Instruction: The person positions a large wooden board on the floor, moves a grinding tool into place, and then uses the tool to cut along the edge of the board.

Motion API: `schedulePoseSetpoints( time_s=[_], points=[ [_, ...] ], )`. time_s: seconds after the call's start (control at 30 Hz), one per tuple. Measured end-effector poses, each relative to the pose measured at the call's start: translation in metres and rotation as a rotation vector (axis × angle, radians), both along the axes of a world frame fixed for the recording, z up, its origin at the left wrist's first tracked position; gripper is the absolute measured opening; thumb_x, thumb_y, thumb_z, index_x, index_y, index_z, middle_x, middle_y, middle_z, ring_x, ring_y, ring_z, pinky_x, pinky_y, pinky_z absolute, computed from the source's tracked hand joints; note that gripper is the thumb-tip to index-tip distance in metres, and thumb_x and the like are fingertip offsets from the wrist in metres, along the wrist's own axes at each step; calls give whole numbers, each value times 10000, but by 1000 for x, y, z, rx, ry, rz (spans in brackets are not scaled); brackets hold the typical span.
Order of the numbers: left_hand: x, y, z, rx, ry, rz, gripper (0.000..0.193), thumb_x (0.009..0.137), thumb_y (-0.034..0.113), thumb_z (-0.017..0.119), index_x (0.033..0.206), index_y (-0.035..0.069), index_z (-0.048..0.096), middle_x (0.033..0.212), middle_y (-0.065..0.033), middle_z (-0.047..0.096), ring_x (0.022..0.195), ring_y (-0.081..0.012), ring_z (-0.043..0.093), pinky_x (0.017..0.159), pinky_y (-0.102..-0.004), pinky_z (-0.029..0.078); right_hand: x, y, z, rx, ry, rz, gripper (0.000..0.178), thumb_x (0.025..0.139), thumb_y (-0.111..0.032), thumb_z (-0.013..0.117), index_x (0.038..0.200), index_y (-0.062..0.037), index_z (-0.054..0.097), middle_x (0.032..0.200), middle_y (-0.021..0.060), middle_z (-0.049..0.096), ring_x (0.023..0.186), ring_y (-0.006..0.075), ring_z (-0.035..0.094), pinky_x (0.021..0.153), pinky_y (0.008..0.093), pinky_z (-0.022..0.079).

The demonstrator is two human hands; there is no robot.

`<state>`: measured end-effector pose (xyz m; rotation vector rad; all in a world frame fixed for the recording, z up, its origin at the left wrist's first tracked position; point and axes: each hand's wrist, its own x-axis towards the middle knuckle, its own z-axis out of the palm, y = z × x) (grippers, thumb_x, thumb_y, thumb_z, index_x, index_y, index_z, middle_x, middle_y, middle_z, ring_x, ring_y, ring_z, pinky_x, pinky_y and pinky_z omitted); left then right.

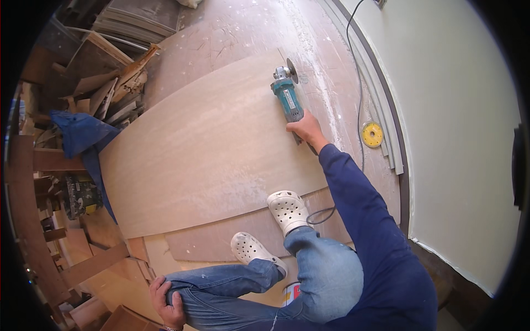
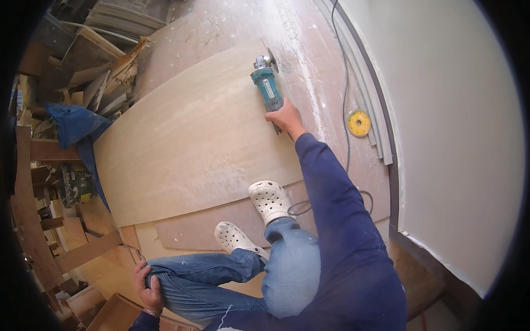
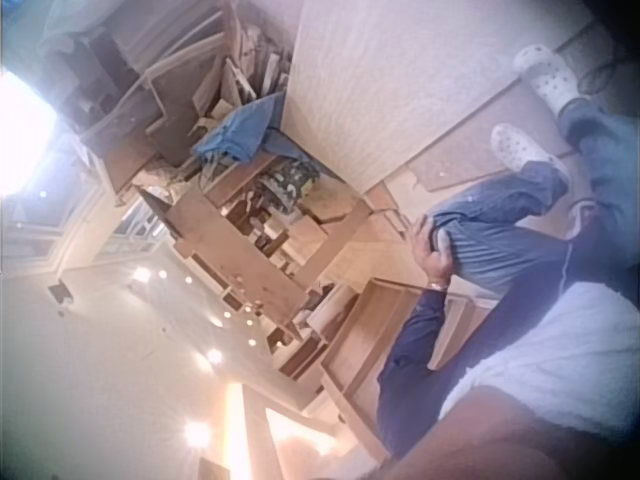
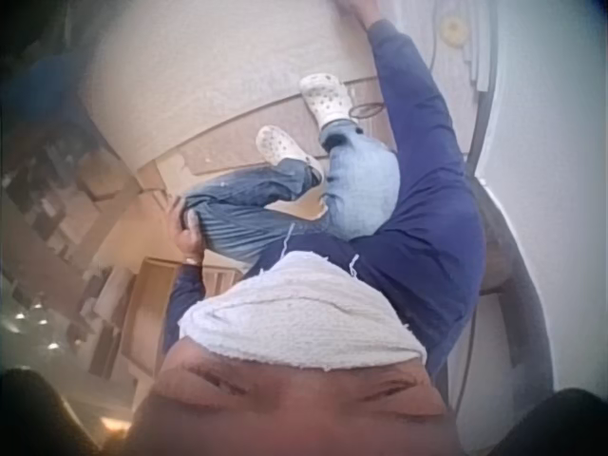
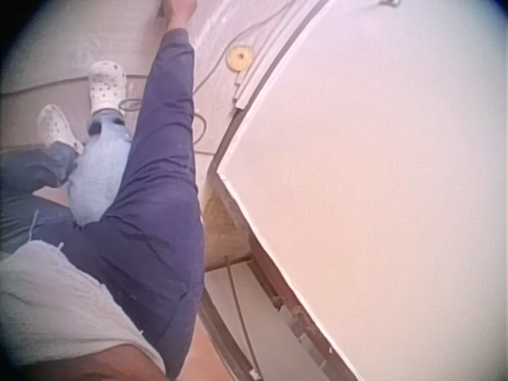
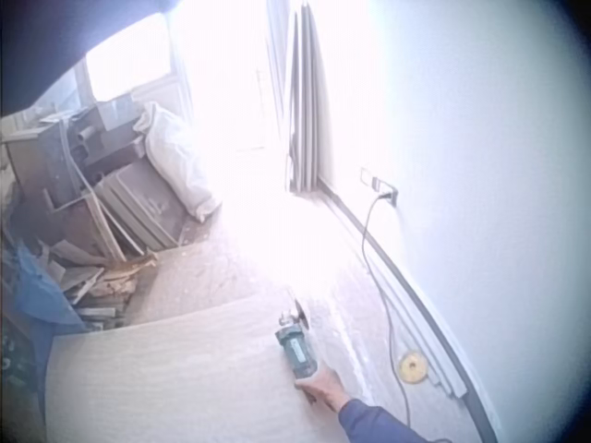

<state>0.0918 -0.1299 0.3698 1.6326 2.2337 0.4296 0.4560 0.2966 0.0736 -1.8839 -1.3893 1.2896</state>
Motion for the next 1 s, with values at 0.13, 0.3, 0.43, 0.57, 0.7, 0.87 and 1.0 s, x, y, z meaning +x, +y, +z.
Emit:
schedulePoseSetpoints(
  time_s=[0.13,0.3,0.43,0.57,0.7,0.87,1.0],
  points=[
    [0,2,0,-3,-6,-6,314,896,220,604,1111,-8,614,1263,-222,574,1205,-377,521,1072,-468,366,2,-7,2,-3,-23,16,634,596,-284,745,1118,30,569,948,223,688,816,340,703,657,396,581],
    [0,1,-1,3,-12,-2,318,895,223,601,1113,-9,613,1263,-220,573,1209,-377,518,1074,-468,364,9,-18,-9,44,-60,37,652,595,-303,747,1133,23,574,991,233,689,927,366,687,807,405,552],
    [0,1,0,5,-9,-2,320,899,229,598,1115,-6,612,1267,-217,572,1213,-375,515,1078,-468,359,9,-21,-9,17,-75,35,664,591,-316,744,1138,21,575,1021,245,689,971,379,677,854,406,537],
    [1,2,1,-9,-4,-1,319,900,232,598,1115,-3,612,1273,-215,570,1215,-373,514,1080,-468,355,9,-21,-7,-7,-104,43,669,589,-320,739,1141,22,574,1031,250,688,983,385,676,859,406,537],
    [1,1,0,-10,-11,10,317,898,231,599,1115,-1,613,1273,-216,570,1214,-373,513,1080,-468,356,8,-19,-6,17,-104,43,659,598,-322,734,1136,26,582,1029,253,688,981,389,675,864,409,536],
    [0,2,0,-8,-9,-2,313,896,227,602,1109,-3,613,1263,-216,572,1208,-374,514,1076,-469,360,5,-1,-5,18,-48,29,637,601,-312,746,1116,32,598,1002,244,695,925,374,692,790,401,560],
    [0,3,1,-6,-1,-8,308,896,221,608,1103,-8,613,1257,-217,574,1201,-372,518,1070,-467,364,-2,22,7,-51,31,28,609,600,-280,754,1095,39,599,936,211,697,781,314,709,619,374,576]
  ],
)
